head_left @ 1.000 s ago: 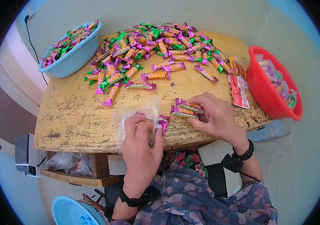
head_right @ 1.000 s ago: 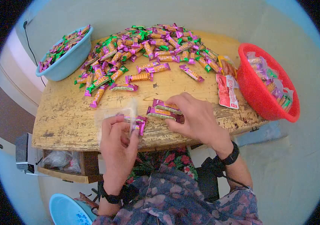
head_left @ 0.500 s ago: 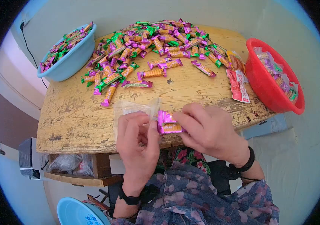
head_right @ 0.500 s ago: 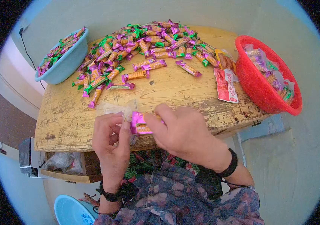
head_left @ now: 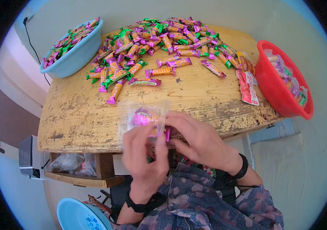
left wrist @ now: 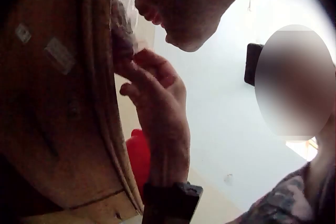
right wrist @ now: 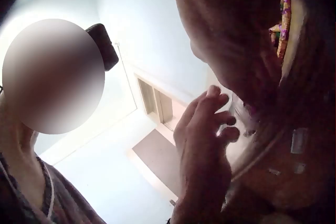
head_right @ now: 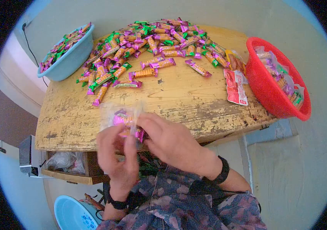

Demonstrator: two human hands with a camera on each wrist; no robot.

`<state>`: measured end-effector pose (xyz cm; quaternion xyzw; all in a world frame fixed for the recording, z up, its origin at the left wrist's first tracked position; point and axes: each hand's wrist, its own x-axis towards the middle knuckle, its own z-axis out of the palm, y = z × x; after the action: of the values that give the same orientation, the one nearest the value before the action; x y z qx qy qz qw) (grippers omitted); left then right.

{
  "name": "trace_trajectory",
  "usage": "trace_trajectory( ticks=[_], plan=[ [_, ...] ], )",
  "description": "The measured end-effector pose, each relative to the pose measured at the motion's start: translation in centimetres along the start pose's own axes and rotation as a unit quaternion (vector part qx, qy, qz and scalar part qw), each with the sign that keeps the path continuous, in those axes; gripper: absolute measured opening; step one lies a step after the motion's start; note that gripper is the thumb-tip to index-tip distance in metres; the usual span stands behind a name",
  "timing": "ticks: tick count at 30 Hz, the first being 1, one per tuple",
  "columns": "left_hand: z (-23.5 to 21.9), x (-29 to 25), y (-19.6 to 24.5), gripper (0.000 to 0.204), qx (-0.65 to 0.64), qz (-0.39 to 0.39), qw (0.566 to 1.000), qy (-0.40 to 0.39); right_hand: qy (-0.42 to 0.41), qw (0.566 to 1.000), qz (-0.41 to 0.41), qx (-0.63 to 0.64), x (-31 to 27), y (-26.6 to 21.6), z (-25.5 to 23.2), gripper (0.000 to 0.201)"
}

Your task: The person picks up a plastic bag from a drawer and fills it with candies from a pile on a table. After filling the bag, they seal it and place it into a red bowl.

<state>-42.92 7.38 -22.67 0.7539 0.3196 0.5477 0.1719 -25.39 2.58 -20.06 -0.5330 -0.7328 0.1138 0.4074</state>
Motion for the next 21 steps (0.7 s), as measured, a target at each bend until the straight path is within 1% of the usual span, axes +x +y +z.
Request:
trace_trajectory(
  ticks=[1,2,5,6,8,9,10,12,15,16,18,20,21],
  plan=[
    [-0.8,-0.1,-0.3,0.036,0.011,-0.006,1.0,0.006,-0.005,1.0,0.011,0.023,0.0,0.2,-0.1,0.035],
    [-1.9,-0.3,-0.9,0.041,0.048,-0.026,0.998,-0.005,0.008,1.0,0.008,0.027,-0.1,0.5,0.0,0.035],
    [-2.7,1.2,-2.8,0.038,0.136,0.007,0.99,0.02,0.041,0.999,-0.007,0.028,0.0,1.3,0.4,0.032],
    [-3.0,1.0,-3.4,0.045,0.129,-0.021,0.991,-0.008,0.051,0.998,-0.011,0.019,0.1,1.4,0.5,0.031],
    [-2.7,0.2,-4.9,0.05,0.018,-0.088,0.996,-0.017,0.063,0.998,-0.017,0.013,0.6,1.6,0.8,0.029],
    [-2.6,0.3,-5.0,0.052,-0.039,-0.121,0.992,-0.023,0.065,0.998,-0.018,0.016,0.8,1.7,1.0,0.028],
    [-2.6,0.3,-4.6,0.055,-0.077,-0.151,0.985,-0.028,0.067,0.997,-0.018,0.019,1.0,1.7,1.2,0.027],
    [-2.6,0.6,-3.3,0.061,-0.152,-0.209,0.965,-0.036,0.054,0.997,0.022,0.056,1.3,1.2,1.3,0.03],
    [-1.7,0.0,-4.4,0.063,-0.078,-0.111,0.988,-0.071,0.051,0.99,0.074,0.109,1.8,0.5,2.3,0.034],
    [-1.7,0.2,-4.4,0.067,-0.052,-0.088,0.992,-0.076,0.055,0.986,0.091,0.125,1.9,0.4,2.6,0.036],
    [-1.7,0.4,-4.3,0.068,-0.011,-0.057,0.996,-0.063,0.11,0.988,0.051,0.096,2.2,0.9,2.9,0.038],
    [-2.0,0.6,-4.2,0.069,0.028,-0.028,0.998,-0.051,0.128,0.989,0.041,0.068,2.3,1.2,2.7,0.039],
    [-2.4,0.8,-4.2,0.068,0.048,-0.014,0.998,-0.048,0.121,0.99,0.051,0.057,2.0,1.2,2.1,0.04]
  ],
)
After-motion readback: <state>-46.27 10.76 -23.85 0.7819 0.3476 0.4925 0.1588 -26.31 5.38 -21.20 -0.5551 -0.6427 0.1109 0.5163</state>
